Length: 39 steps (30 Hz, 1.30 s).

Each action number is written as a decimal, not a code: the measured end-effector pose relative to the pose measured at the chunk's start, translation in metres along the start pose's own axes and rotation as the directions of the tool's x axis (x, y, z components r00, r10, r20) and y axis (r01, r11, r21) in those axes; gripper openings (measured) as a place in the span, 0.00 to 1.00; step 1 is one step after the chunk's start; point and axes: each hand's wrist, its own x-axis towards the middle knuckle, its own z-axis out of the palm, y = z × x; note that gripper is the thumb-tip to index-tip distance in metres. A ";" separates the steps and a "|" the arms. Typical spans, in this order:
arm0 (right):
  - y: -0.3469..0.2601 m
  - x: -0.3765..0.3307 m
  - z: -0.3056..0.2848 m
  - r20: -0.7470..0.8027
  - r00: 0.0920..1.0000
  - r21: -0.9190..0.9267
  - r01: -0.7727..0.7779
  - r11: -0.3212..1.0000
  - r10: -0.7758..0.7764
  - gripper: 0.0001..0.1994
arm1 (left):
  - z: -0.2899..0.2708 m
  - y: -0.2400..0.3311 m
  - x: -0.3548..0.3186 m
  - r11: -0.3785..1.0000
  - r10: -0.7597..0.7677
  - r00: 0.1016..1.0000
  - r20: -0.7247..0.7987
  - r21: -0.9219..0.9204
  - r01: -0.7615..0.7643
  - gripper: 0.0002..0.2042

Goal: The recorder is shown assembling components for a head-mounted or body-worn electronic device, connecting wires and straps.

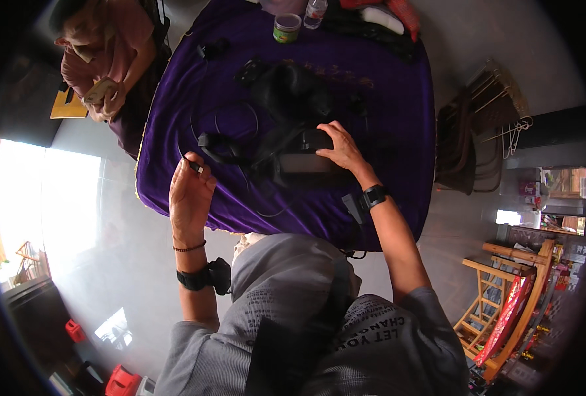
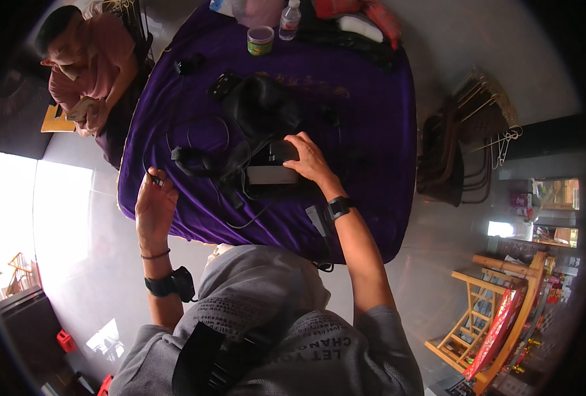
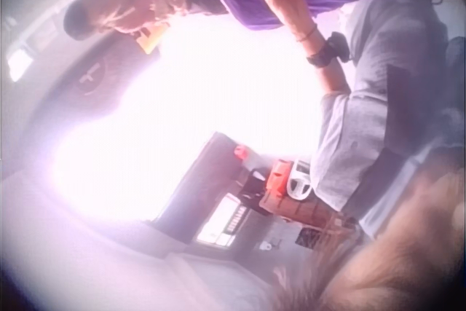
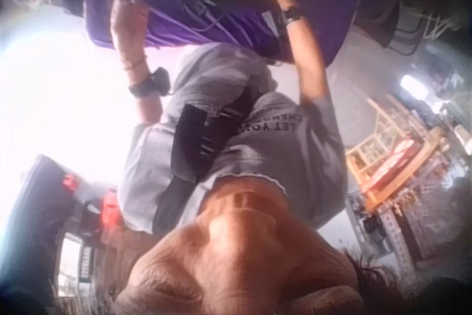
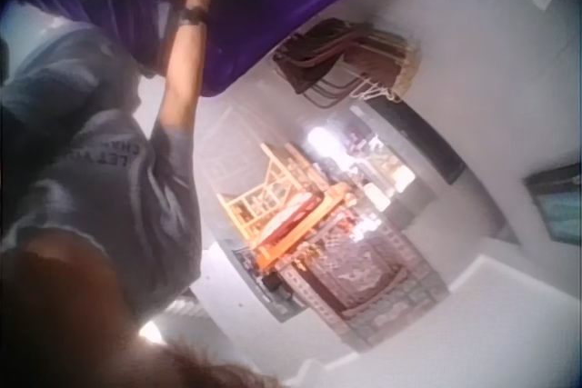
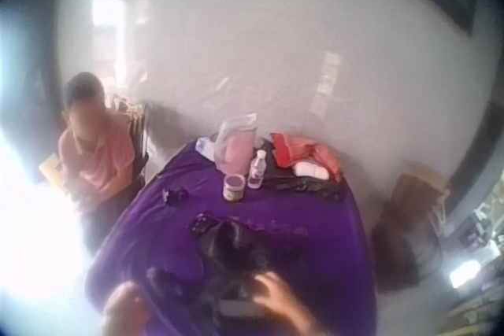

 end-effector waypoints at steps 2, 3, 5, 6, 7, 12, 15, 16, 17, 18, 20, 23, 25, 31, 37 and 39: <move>0.003 -0.002 -0.002 -0.005 1.000 0.032 0.002 0.999 -0.001 0.28 | 0.000 -0.001 0.001 1.000 -0.006 1.000 -0.009 -0.008 0.006 0.09; 0.005 -0.003 -0.003 -0.017 1.000 0.069 0.002 0.998 -0.001 0.28 | 0.000 -0.001 0.001 1.000 -0.003 1.000 -0.012 -0.002 0.003 0.09; 0.012 -0.003 -0.002 -0.024 1.000 0.074 0.019 0.997 -0.017 0.28 | -0.001 -0.001 0.002 1.000 0.002 1.000 -0.016 0.000 -0.002 0.10; 0.013 -0.004 -0.002 -0.035 0.999 0.084 0.034 0.996 -0.031 0.28 | -0.002 -0.001 0.002 1.000 -0.001 0.999 -0.032 -0.007 0.001 0.10; 0.013 -0.004 -0.002 -0.030 0.999 0.081 0.034 0.996 -0.032 0.28 | -0.003 -0.002 0.002 1.000 -0.005 0.999 -0.046 -0.014 0.004 0.10; 0.011 -0.002 -0.003 -0.007 1.000 0.078 0.006 0.997 -0.005 0.29 | -0.006 -0.002 0.002 1.000 0.000 0.999 -0.043 -0.003 0.000 0.10; 0.008 -0.003 -0.003 -0.007 1.000 0.086 -0.008 0.996 0.008 0.29 | -0.005 -0.003 0.002 1.000 -0.006 0.998 -0.059 0.000 0.006 0.10; 0.008 -0.003 -0.003 -0.004 1.000 0.086 -0.009 0.996 0.009 0.29 | -0.004 -0.003 0.003 1.000 -0.009 0.997 -0.076 0.003 0.009 0.10; 0.008 -0.003 -0.002 -0.012 1.000 0.087 0.000 0.996 0.001 0.29 | -0.004 -0.002 0.003 1.000 -0.009 0.997 -0.079 0.003 0.010 0.10; 0.008 -0.003 -0.003 -0.022 1.000 0.085 0.009 0.996 -0.007 0.28 | -0.005 -0.003 0.003 1.000 -0.013 0.998 -0.066 0.000 0.013 0.10; 0.007 -0.004 -0.002 -0.029 1.000 0.081 0.012 0.997 -0.009 0.28 | -0.005 -0.004 0.003 1.000 -0.017 0.999 -0.052 -0.004 0.017 0.10; 0.008 -0.005 -0.002 -0.044 0.999 0.078 0.011 0.997 -0.008 0.28 | -0.006 -0.006 0.006 1.000 -0.021 0.993 -0.116 -0.007 0.020 0.09; 0.007 -0.005 -0.002 -0.049 0.999 0.081 0.013 0.997 -0.009 0.28 | -0.017 -0.006 0.007 0.991 -0.088 0.977 -0.195 -0.114 0.066 0.09; 0.009 -0.004 0.001 -0.071 0.997 0.062 0.013 0.998 -0.008 0.28 | -0.050 -0.012 0.001 0.968 -0.218 0.923 -0.316 -0.187 0.165 0.09; 0.010 -0.003 0.003 -0.081 0.997 0.057 0.019 0.998 -0.014 0.28 | -0.069 -0.021 -0.014 0.961 -0.257 0.889 -0.378 -0.194 0.195 0.09; 0.009 -0.004 0.004 -0.097 0.995 0.010 0.004 1.000 -0.003 0.29 | -0.074 -0.026 -0.017 0.956 -0.276 0.882 -0.381 -0.203 0.211 0.10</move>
